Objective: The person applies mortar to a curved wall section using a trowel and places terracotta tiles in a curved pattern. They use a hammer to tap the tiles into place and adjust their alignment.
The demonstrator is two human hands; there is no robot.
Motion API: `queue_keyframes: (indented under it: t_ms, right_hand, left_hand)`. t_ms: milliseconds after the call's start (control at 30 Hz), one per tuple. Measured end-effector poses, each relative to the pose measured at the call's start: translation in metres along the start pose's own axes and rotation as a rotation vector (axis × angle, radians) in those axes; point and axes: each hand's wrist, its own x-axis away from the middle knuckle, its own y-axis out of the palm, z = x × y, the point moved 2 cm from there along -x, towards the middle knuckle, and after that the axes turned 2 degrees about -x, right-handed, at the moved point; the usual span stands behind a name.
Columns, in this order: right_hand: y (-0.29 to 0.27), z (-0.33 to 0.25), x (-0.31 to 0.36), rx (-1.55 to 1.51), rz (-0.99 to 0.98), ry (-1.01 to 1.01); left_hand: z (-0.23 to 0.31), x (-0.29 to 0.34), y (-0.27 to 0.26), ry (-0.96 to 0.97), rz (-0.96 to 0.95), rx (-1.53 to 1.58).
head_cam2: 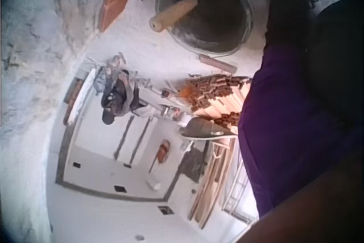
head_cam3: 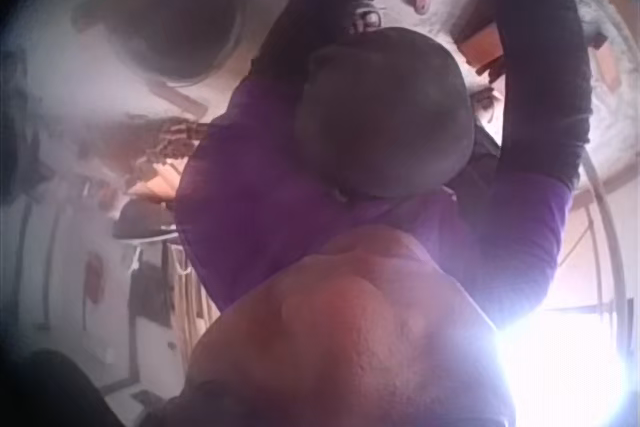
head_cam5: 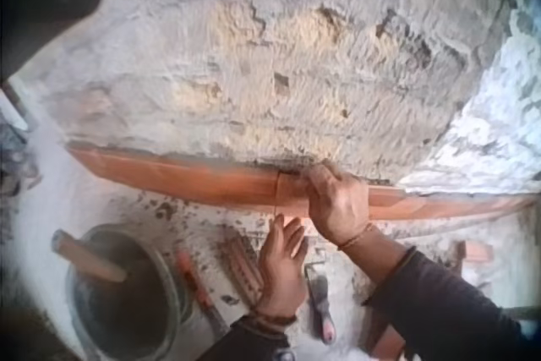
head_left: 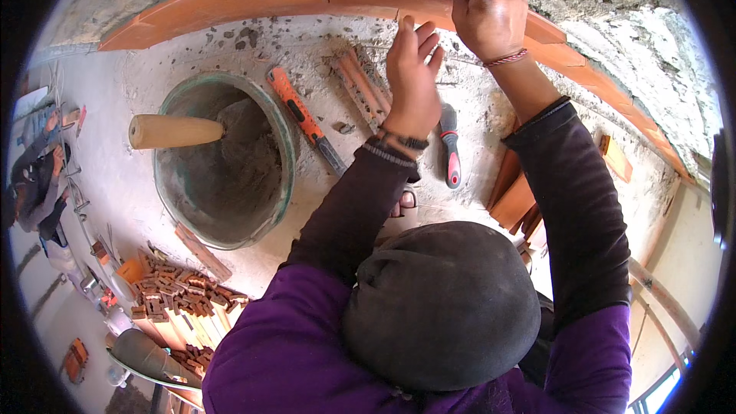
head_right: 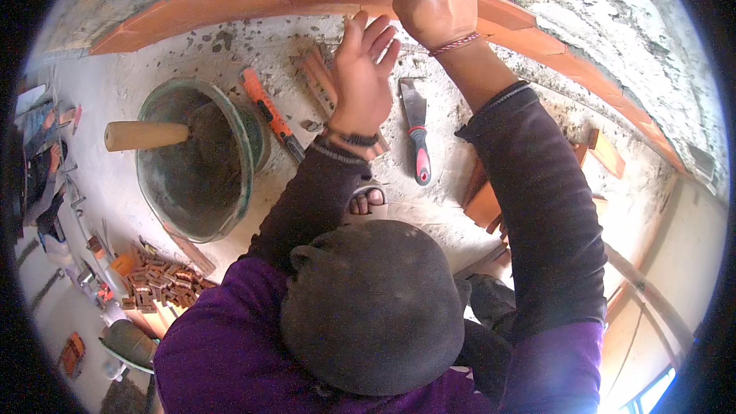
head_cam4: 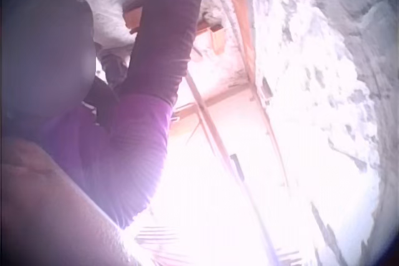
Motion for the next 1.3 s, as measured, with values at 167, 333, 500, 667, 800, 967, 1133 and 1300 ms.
queue_keyframes:
  t_ms: [167, 333, 500, 667, 800, 967, 1133, 1300]
  right_hand:
    - [-0.017, -0.032, 0.042, -0.149, -0.104, 0.076]
    - [-0.006, -0.165, 0.183, -0.595, -1.04, 0.152]
    - [0.031, -0.202, 0.225, -0.264, -1.164, -0.015]
    - [0.051, -0.199, 0.235, -0.265, -1.213, 0.067]
    - [-0.003, -0.17, 0.193, -0.398, -1.139, 0.007]
    - [-0.104, -0.105, 0.16, -0.295, -1.089, -0.056]
    - [-0.228, -0.07, 0.131, -0.316, -1.315, 0.31]
    - [-0.276, -0.075, 0.149, -0.452, -1.163, 0.622]
  left_hand:
    - [0.036, 0.078, -0.061, 0.455, 0.023, -0.632]
    - [0.056, 0.194, -0.154, 0.348, 0.162, -0.832]
    - [0.063, 0.194, -0.182, 0.218, 0.232, -0.972]
    - [0.069, 0.173, -0.168, 0.364, 0.173, -1.107]
    - [0.066, 0.177, -0.169, 0.52, 0.205, -1.13]
    - [0.041, 0.158, -0.157, 0.349, 0.035, -0.772]
    - [0.019, 0.082, -0.044, -0.008, -0.053, -0.331]
    - [-0.011, 0.004, 0.041, -0.235, -0.091, -0.191]
